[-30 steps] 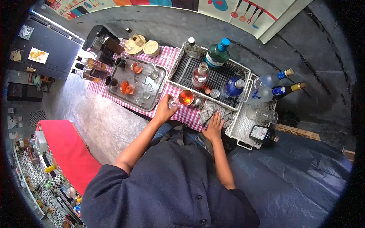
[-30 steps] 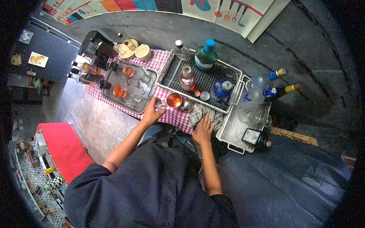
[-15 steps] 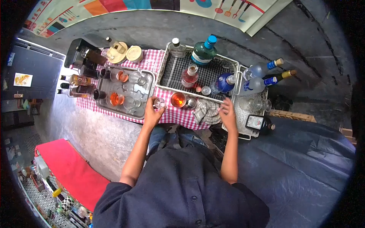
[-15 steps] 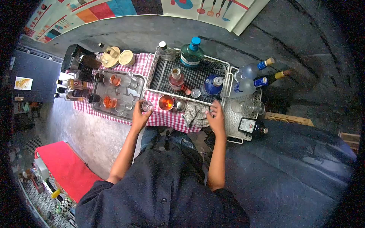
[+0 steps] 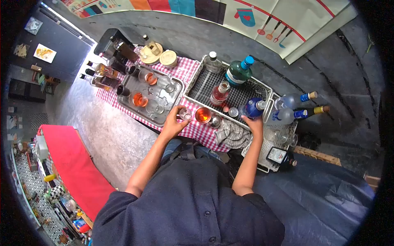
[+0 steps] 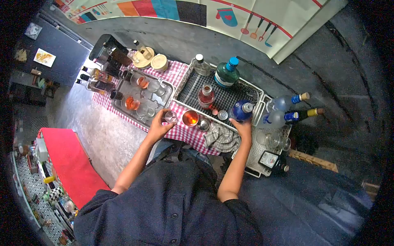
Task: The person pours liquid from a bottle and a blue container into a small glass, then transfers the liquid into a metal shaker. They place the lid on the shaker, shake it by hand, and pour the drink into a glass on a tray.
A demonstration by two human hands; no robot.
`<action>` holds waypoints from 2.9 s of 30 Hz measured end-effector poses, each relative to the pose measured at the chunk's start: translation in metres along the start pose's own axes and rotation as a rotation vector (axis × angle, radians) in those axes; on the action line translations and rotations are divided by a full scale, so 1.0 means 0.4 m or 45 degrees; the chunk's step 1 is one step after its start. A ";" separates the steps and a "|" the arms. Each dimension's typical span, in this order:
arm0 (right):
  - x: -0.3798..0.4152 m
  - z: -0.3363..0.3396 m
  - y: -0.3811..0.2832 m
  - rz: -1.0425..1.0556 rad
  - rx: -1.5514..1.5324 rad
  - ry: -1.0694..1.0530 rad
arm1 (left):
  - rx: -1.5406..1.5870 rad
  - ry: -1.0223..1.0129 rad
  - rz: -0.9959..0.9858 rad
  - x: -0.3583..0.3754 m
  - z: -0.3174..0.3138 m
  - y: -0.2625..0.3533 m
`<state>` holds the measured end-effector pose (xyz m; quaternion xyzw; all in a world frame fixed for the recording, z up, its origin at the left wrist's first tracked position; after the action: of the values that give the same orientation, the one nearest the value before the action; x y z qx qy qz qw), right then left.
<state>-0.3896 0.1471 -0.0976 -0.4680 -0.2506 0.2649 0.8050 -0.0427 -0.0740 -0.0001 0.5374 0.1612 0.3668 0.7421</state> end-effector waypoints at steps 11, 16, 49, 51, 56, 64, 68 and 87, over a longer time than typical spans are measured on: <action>-0.031 -0.035 0.032 -0.010 0.004 -0.094 | -0.046 0.060 0.020 -0.012 0.001 0.032; -0.026 -0.032 0.006 -0.096 -0.095 -0.186 | -0.104 0.044 -0.044 -0.019 -0.018 0.050; 0.306 -0.088 -0.644 0.419 -0.195 0.123 | 0.223 -0.253 -0.487 -0.051 0.334 0.234; 0.317 -0.124 -0.671 0.346 0.061 0.146 | 0.206 -0.266 -0.541 -0.057 0.368 0.231; 0.333 -0.234 -0.882 0.377 0.146 -0.156 | 0.276 -0.388 -0.490 -0.036 0.452 0.270; 0.332 -0.329 -1.036 0.559 0.442 -0.326 | 0.126 -0.445 -0.718 -0.028 0.596 0.357; 0.337 -0.362 -1.079 0.599 0.549 -0.377 | 0.118 -0.471 -0.882 -0.037 0.644 0.388; 0.377 -0.388 -1.216 0.672 0.871 -0.519 | 0.132 -0.405 -0.863 -0.016 0.734 0.402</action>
<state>-0.0844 -0.0545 0.2891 -0.1623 -0.1743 0.6140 0.7525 0.0792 -0.2533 0.2548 0.5404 0.2311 0.0037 0.8090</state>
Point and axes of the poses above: each hand's wrist, its own x-axis away from the middle knuckle, its own z-axis out of the back of the hand, y = z × x, the point moved 7 cm from there along -x, towards the middle knuckle, and after that the axes turned 5 degrees about -y, right-handed, at the moved point
